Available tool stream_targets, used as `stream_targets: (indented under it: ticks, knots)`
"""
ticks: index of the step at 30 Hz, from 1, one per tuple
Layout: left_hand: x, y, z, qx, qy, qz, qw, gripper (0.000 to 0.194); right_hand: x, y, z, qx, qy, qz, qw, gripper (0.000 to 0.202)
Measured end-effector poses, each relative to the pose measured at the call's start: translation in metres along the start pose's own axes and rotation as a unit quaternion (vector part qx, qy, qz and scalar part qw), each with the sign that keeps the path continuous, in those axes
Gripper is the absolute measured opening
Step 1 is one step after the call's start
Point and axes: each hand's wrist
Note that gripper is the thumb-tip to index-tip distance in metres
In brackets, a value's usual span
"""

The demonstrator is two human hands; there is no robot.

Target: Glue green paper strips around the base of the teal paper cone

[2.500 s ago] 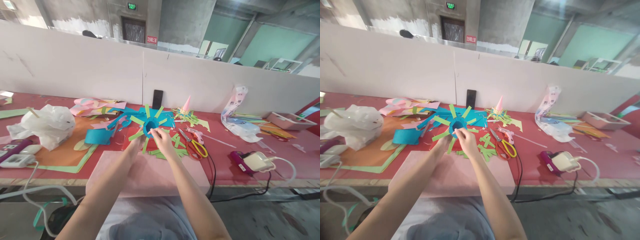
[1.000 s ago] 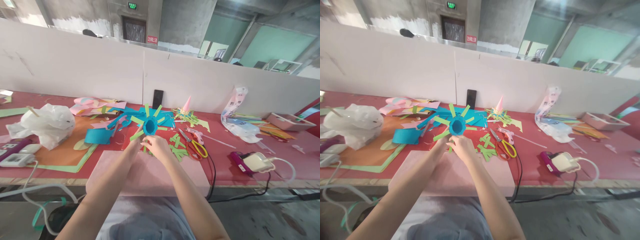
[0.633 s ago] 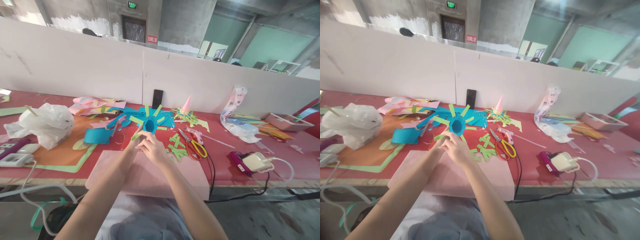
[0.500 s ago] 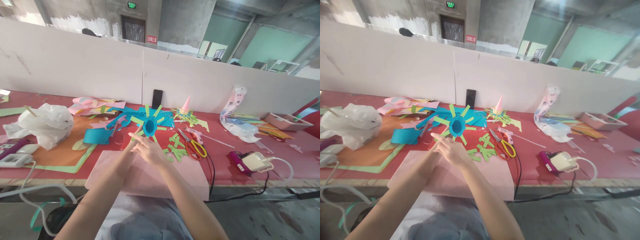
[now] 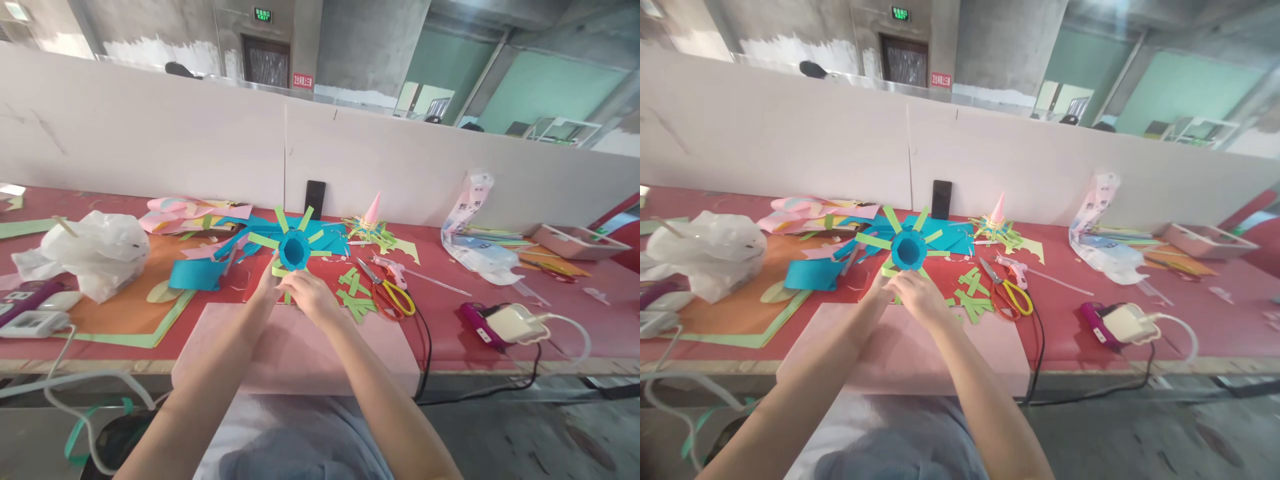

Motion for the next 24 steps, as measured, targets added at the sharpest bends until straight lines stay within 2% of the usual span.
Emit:
stream_targets:
  ticks: [4, 7, 11, 17, 22, 24]
  knots:
    - [0.005, 0.017, 0.0, -0.014, -0.101, -0.031, 0.994, 0.025, -0.02, -0.002, 0.016, 0.032, -0.003, 0.045, 0.998, 0.021]
    - [0.002, 0.017, -0.004, -0.05, -0.152, -0.044, 0.986, 0.022, -0.029, -0.005, 0.027, 0.054, -0.014, 0.063, 0.996, 0.021]
    - [0.0, 0.015, -0.004, -0.063, -0.181, -0.028, 0.981, 0.021, -0.034, -0.01, 0.035, 0.077, -0.019, 0.084, 0.993, 0.02]
    - [0.006, 0.009, 0.004, -0.091, -0.188, -0.009, 0.978, 0.026, -0.041, -0.01, 0.036, 0.13, -0.008, 0.141, 0.981, 0.024]
    - [0.005, 0.011, 0.002, -0.066, -0.178, -0.013, 0.982, 0.02, -0.052, -0.009, 0.042, 0.151, -0.035, 0.24, 0.958, 0.025]
    - [0.002, 0.012, 0.0, -0.046, -0.151, -0.018, 0.987, 0.018, -0.058, -0.011, 0.047, 0.145, -0.062, 0.259, 0.953, 0.025]
Point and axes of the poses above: each hand's wrist, its own y-axis towards the middle knuckle, its own x-axis out of the palm, z = x × y, and after that the axes turned 9 degrees about y, right-handed
